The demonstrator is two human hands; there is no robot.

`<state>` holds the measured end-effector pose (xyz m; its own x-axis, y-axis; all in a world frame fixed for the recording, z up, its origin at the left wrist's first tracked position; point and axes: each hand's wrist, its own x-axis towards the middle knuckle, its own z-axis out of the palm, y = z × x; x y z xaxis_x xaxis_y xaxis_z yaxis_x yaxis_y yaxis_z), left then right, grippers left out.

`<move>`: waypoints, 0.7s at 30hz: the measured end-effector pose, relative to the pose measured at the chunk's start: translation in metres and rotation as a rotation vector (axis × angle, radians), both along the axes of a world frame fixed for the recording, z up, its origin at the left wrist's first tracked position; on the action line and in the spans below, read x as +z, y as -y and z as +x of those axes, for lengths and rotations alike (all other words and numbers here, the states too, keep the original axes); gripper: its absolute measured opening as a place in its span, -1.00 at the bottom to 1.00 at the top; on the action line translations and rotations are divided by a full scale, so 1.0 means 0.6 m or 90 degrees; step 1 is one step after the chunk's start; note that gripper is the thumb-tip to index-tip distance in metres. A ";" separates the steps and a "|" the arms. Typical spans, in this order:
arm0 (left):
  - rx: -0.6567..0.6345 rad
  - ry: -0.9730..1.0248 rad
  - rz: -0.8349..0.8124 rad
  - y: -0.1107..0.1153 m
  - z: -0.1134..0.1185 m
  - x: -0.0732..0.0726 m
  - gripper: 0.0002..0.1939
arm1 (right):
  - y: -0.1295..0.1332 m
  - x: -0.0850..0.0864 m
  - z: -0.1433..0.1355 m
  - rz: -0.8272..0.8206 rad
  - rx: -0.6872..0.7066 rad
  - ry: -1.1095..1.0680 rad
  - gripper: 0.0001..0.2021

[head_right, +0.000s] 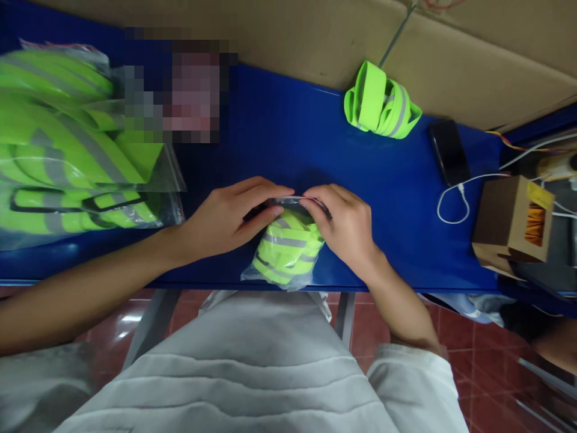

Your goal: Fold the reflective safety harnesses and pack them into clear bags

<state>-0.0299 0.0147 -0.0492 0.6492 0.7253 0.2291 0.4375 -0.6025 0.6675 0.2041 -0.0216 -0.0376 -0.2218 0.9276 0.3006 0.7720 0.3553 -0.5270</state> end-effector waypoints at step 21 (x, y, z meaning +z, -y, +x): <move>-0.002 0.316 -0.147 -0.001 -0.006 0.023 -0.89 | 0.003 0.015 0.004 -0.062 0.060 -0.127 -0.75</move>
<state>-0.0332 0.0154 -0.0355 0.5055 0.7912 0.3441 0.0341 -0.4169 0.9083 0.2067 -0.0235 -0.0287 -0.2538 0.9324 0.2573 0.6154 0.3609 -0.7007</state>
